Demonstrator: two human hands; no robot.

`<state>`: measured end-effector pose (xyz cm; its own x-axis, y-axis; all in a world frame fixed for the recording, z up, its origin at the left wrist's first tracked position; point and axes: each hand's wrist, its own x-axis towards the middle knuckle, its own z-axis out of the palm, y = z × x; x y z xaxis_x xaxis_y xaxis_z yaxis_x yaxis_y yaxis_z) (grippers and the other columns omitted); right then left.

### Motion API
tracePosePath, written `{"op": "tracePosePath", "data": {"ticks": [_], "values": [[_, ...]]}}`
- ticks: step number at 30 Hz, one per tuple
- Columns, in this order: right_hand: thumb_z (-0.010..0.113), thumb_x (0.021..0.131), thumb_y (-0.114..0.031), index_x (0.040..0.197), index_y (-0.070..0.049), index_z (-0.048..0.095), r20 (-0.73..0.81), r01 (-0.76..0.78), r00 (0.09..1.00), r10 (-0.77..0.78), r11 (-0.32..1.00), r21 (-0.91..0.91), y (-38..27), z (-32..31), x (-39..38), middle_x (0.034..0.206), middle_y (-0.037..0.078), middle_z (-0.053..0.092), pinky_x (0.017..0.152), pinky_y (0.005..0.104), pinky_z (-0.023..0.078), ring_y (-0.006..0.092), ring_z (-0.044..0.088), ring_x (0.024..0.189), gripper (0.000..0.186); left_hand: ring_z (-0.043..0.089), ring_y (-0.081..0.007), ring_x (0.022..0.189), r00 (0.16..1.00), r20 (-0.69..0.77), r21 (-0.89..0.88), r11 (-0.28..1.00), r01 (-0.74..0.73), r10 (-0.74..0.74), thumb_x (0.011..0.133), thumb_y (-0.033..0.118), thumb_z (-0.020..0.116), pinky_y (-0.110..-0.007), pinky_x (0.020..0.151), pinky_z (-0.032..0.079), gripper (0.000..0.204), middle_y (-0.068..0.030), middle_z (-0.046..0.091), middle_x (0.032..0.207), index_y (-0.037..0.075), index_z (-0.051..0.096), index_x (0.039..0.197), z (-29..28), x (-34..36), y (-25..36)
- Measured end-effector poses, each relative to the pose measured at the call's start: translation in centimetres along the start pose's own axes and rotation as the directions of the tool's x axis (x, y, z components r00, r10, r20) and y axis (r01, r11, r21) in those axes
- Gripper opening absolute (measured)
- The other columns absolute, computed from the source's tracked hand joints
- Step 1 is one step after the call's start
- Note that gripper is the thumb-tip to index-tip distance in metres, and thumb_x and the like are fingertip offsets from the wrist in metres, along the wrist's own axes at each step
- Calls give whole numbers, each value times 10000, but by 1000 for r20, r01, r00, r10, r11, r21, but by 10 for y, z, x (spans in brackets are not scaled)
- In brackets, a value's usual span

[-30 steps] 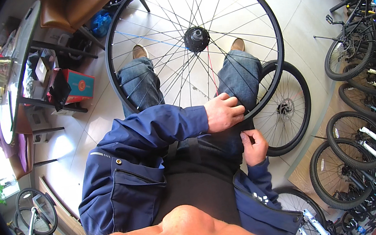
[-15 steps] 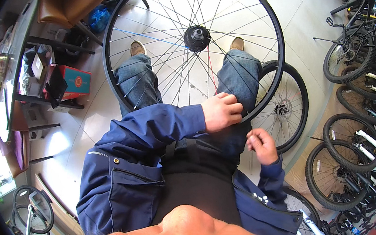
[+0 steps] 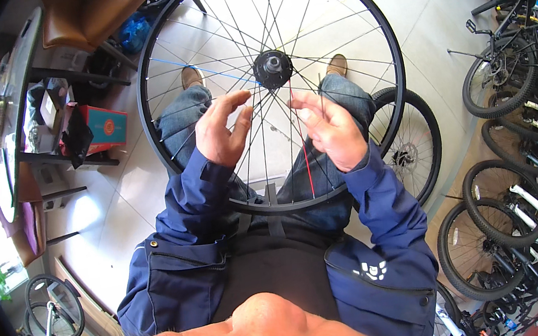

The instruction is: The person sits on the floor with a bicycle wheel between their legs and threads colored spokes through the rim and hub. They pull each spoke taut and rotate the wheel to continue lacing around the circumference.

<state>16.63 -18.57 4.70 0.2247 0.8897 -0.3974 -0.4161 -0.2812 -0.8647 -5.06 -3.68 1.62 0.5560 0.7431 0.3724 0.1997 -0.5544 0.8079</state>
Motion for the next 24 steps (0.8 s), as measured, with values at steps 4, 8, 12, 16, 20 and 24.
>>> {"op": "tracePosePath", "data": {"ticks": [4,8,12,16,20,24], "values": [[580,1190,-158,1723,-36,439,64,-22,998,19,999,49,1,17,18,1659,60,595,552,165,316,-5,404,715,565,755,-418,1210,995,95,58,998,-2,-3,999,166,819,-456,1006,620,457,-222,769,1303,7,690,1407,1,-6,1],[578,1179,-132,1654,-64,523,127,-85,989,74,993,80,-5,14,37,1466,-31,691,550,186,295,-22,385,652,483,774,-363,1218,985,156,-33,997,75,-69,969,69,829,-414,1058,607,519,-215,767,1310,-16,656,1451,3,-8,1],[569,1195,-150,1519,-71,601,186,-119,976,111,992,34,-6,7,46,1474,-18,699,532,174,300,-25,379,633,335,775,-348,1181,982,168,-72,993,98,-85,959,70,840,-415,1025,614,493,-197,758,1324,-2,661,1412,2,-10,0],[596,1194,-158,1381,-73,630,132,-62,989,64,998,-21,4,7,50,1371,18,746,520,172,306,-26,395,613,208,788,-320,1065,960,235,-49,985,165,-149,984,115,833,-421,946,629,448,-171,773,1215,22,679,1394,0,-13,4],[627,1185,-164,1320,-70,631,157,9,988,-4,1000,-30,12,7,53,1241,43,777,523,174,313,-20,420,626,164,806,-283,969,910,328,-155,936,316,-253,990,116,836,-393,878,646,385,-140,794,1085,17,721,1345,-3,-12,4],[630,1178,-153,1306,-51,632,138,45,990,-38,998,-52,15,7,54,1211,39,782,540,175,329,-14,430,634,163,810,-217,995,836,432,-178,876,447,-339,1030,115,813,-347,873,645,263,-126,825,1073,-18,778,1253,-10,-11,-3]]}}
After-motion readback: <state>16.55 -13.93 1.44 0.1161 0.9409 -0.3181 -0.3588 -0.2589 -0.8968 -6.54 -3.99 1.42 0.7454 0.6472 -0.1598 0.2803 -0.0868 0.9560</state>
